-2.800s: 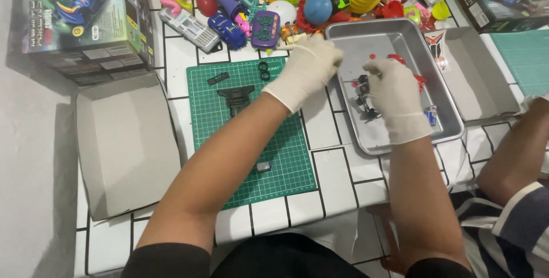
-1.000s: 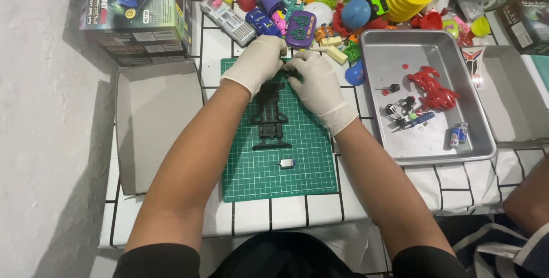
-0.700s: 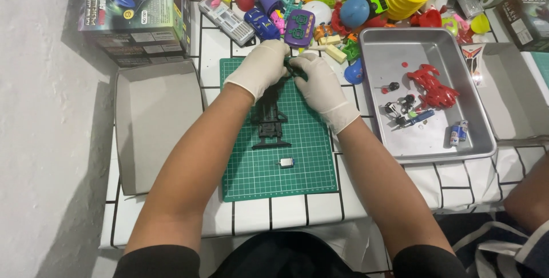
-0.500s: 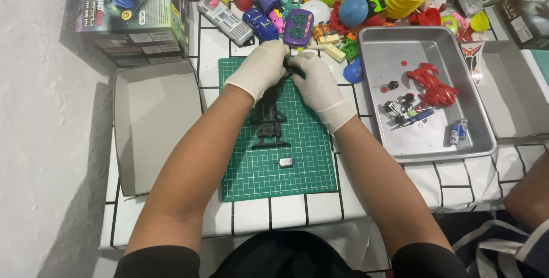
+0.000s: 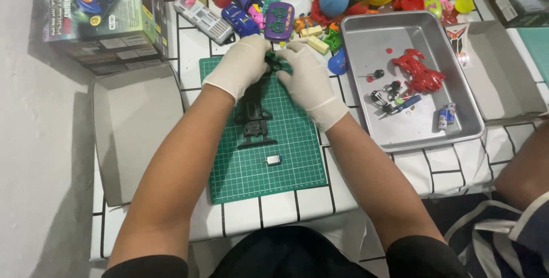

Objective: The person opens a toy box and removes a black plastic chassis and other components. They place the parts on a green cutting mat and a metal tray, then begin assembling the toy by attaching small pieces to the chassis.

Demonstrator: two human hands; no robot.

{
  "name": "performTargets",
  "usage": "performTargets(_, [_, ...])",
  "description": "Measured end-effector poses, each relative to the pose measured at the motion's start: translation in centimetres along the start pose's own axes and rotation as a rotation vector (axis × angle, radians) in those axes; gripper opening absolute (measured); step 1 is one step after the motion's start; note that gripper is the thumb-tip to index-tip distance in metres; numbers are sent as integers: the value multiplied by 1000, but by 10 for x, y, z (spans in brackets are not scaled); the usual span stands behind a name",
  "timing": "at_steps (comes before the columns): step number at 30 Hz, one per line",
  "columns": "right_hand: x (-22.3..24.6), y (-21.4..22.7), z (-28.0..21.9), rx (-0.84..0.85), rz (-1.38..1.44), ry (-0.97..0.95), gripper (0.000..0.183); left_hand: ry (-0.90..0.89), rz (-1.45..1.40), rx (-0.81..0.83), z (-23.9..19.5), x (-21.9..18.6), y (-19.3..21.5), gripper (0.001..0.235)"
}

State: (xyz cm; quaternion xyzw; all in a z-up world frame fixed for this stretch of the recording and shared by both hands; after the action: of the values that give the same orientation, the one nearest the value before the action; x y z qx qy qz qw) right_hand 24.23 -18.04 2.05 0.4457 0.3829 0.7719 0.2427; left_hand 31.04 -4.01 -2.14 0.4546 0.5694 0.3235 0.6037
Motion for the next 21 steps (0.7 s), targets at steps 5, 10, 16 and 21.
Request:
performTargets(5, [-87,72,-31,52,-261,-252,30,-197,70,-110,-33,-72,41,25])
performTargets(10, [-143,126,-66,162,-351,-520,41,-394,-16,-196,-30,-130,16,20])
performTargets(16, [-165,121,-71,97,-257,-479,31,-452,53,-220,-16,-146,-9,18])
performTargets(21, [-147,153,-84,-3,-188,-426,32,-512,39,-207,-27,-178,-15,14])
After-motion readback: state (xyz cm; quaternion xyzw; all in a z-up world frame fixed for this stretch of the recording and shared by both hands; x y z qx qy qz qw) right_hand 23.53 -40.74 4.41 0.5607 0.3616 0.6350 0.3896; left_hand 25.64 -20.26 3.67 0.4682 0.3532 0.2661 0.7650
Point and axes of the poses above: each hand's wrist, its own z-axis towards the middle knuckle, its own y-axis out of the back of the hand, x = y × z, the point moved 6 cm from there along z, towards the middle knuckle, and after that the axes turned 4 degrees about y, right-handed, at the moved point
